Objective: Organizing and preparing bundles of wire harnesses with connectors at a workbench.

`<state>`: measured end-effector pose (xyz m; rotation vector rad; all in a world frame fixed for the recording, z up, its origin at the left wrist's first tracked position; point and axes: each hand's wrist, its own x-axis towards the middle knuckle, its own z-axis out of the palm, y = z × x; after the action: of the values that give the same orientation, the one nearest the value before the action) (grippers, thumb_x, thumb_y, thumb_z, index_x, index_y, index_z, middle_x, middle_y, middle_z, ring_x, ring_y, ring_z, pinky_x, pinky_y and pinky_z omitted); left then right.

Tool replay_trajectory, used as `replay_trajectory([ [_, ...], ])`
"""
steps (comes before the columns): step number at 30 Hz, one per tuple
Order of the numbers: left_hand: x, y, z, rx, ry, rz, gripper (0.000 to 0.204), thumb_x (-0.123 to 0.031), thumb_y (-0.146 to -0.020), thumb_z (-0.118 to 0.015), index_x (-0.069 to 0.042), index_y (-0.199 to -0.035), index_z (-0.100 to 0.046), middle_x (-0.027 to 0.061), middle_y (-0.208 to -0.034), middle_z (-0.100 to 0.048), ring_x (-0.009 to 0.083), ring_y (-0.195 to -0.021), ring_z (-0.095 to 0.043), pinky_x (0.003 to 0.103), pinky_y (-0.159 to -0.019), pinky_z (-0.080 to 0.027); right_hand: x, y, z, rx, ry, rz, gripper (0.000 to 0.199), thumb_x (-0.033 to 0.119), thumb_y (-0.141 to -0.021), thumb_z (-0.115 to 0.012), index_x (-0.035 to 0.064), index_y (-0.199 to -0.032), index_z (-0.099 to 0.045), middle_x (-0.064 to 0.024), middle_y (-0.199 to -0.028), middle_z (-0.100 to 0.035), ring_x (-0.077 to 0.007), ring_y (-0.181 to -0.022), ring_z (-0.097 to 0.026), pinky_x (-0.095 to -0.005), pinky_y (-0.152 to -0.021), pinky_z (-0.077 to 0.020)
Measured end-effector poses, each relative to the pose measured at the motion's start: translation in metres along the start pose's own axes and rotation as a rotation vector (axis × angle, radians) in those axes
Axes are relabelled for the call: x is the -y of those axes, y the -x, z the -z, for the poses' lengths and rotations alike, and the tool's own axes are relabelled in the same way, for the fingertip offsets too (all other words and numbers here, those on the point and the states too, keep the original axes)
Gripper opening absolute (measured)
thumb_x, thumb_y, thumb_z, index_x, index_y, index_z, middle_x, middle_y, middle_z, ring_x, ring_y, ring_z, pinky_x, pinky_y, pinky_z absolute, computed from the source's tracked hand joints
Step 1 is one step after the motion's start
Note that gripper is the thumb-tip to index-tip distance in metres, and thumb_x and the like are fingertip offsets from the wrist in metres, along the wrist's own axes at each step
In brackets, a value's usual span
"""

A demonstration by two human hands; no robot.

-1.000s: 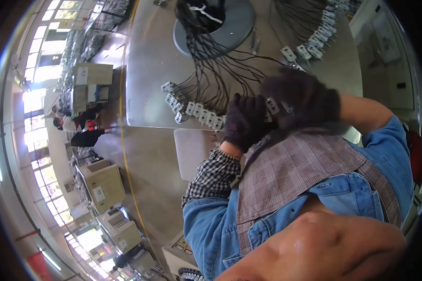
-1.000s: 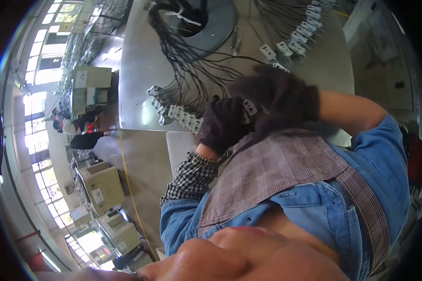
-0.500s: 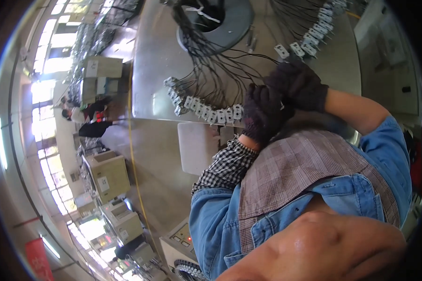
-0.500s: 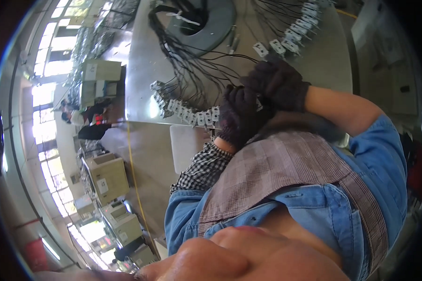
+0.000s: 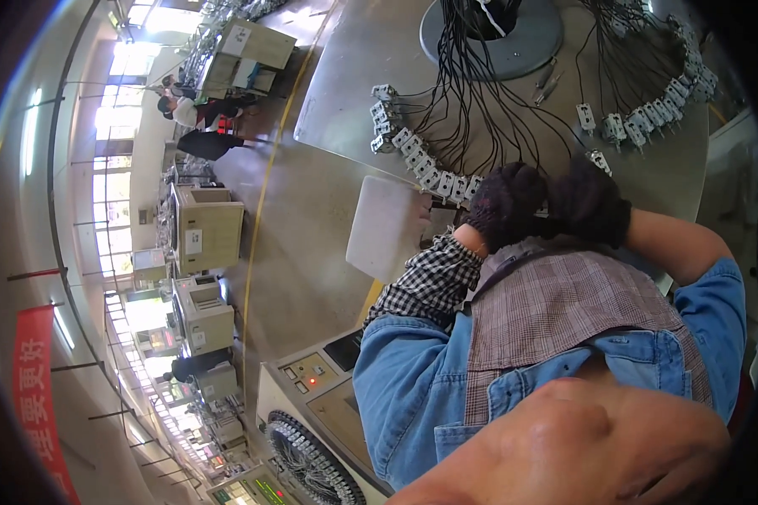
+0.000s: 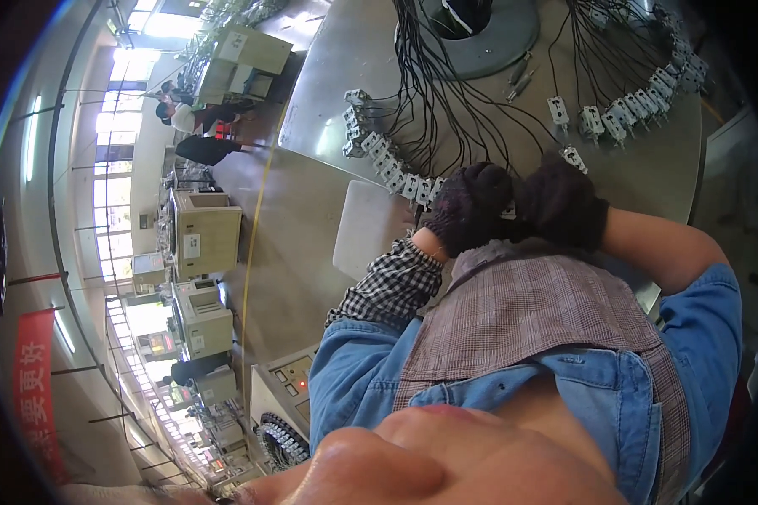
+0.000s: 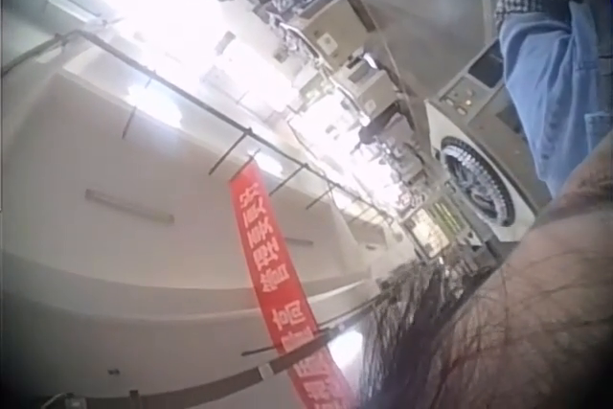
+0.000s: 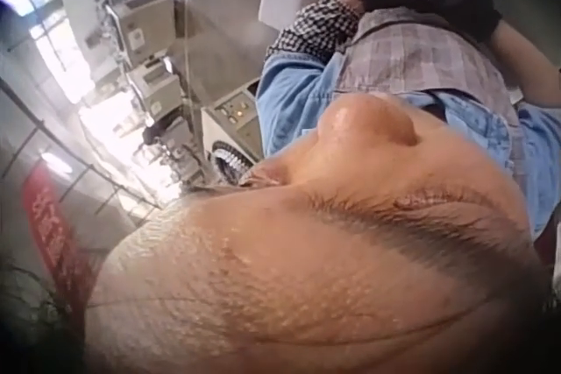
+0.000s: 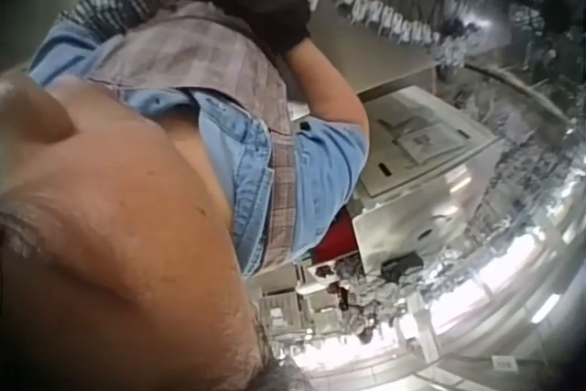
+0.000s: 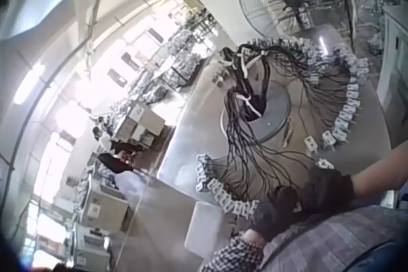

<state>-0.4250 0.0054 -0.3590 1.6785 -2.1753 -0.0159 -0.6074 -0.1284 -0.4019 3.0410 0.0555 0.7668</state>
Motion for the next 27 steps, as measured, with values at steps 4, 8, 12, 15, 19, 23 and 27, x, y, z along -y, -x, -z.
replay_trajectory([
  [4,-0.002,-0.004,0.009,0.031,0.097,-0.013,0.047,-0.049,-0.076,-0.079,-0.006,-0.092,-0.069,0.0104,-0.098,-0.063,0.0320,-0.093,-0.063,0.042,-0.073,-0.053,-0.017,-0.006,-0.008,0.128,-0.181,0.126,0.053,0.061,-0.084,-0.068,0.0087,-0.087,-0.060,-0.0075,-0.068,-0.055,-0.0298,-0.064,-0.059,-0.0436,-0.067,-0.0456],
  [8,0.009,0.006,0.001,0.034,0.095,-0.047,0.044,-0.045,-0.073,-0.081,-0.007,-0.091,-0.069,0.0106,-0.097,-0.063,0.0315,-0.091,-0.063,0.042,-0.070,-0.053,-0.005,-0.032,0.009,0.225,-0.326,-0.040,0.036,0.030,-0.077,-0.072,0.0000,-0.093,-0.062,-0.0120,-0.069,-0.063,-0.0336,-0.063,-0.065,-0.0481,-0.065,-0.0523],
  [12,0.008,0.017,-0.009,0.018,0.108,-0.016,0.046,-0.040,-0.067,-0.082,-0.007,-0.094,-0.068,0.0107,-0.098,-0.062,0.0336,-0.096,-0.062,0.045,-0.078,-0.052,0.010,-0.025,0.019,0.149,-0.349,-0.151,0.035,0.031,-0.086,-0.071,0.0020,-0.105,-0.064,-0.0160,-0.097,-0.070,-0.0333,-0.088,-0.070,-0.0458,-0.075,-0.0550],
  [15,-0.002,0.022,0.007,0.073,0.076,0.032,0.066,-0.043,-0.061,-0.086,-0.006,-0.111,-0.063,0.0128,-0.109,-0.061,0.0366,-0.108,-0.058,0.051,-0.093,-0.047,-0.008,0.002,0.051,-0.126,-0.093,-0.234,0.045,0.036,-0.091,-0.070,0.0051,-0.123,-0.064,-0.0179,-0.119,-0.067,-0.0298,-0.095,-0.068,-0.0437,-0.079,-0.0560],
  [19,-0.022,0.012,0.014,0.051,0.004,0.047,0.094,-0.049,-0.064,-0.088,0.000,-0.136,-0.052,0.0223,-0.128,-0.059,0.0411,-0.118,-0.057,0.054,-0.098,-0.046,-0.066,0.059,0.057,-0.439,-0.931,-0.877,0.062,0.033,-0.089,-0.070,0.0146,-0.146,-0.054,-0.0163,-0.128,-0.063,-0.0257,-0.095,-0.068,-0.0411,-0.086,-0.0577],
  [23,-0.048,-0.021,-0.018,-0.006,-0.007,0.183,0.084,-0.052,-0.067,-0.084,0.000,-0.125,-0.053,0.0182,-0.118,-0.060,0.0373,-0.113,-0.058,0.054,-0.099,-0.045,-0.048,0.052,0.048,-0.150,-0.111,-0.395,0.062,0.030,-0.089,-0.071,0.0045,-0.142,-0.051,-0.0157,-0.132,-0.060,-0.0278,-0.097,-0.068,-0.0397,-0.090,-0.0580],
  [27,-0.051,-0.024,-0.033,0.044,-0.014,0.233,0.067,-0.047,-0.072,-0.082,-0.002,-0.115,-0.058,0.0158,-0.102,-0.064,0.0357,-0.096,-0.063,0.048,-0.083,-0.051,-0.014,0.037,0.001,0.146,0.092,-0.397,0.055,0.029,-0.087,-0.073,-0.0015,-0.129,-0.054,-0.0180,-0.116,-0.061,-0.0330,-0.092,-0.068,-0.0444,-0.081,-0.0583],
])
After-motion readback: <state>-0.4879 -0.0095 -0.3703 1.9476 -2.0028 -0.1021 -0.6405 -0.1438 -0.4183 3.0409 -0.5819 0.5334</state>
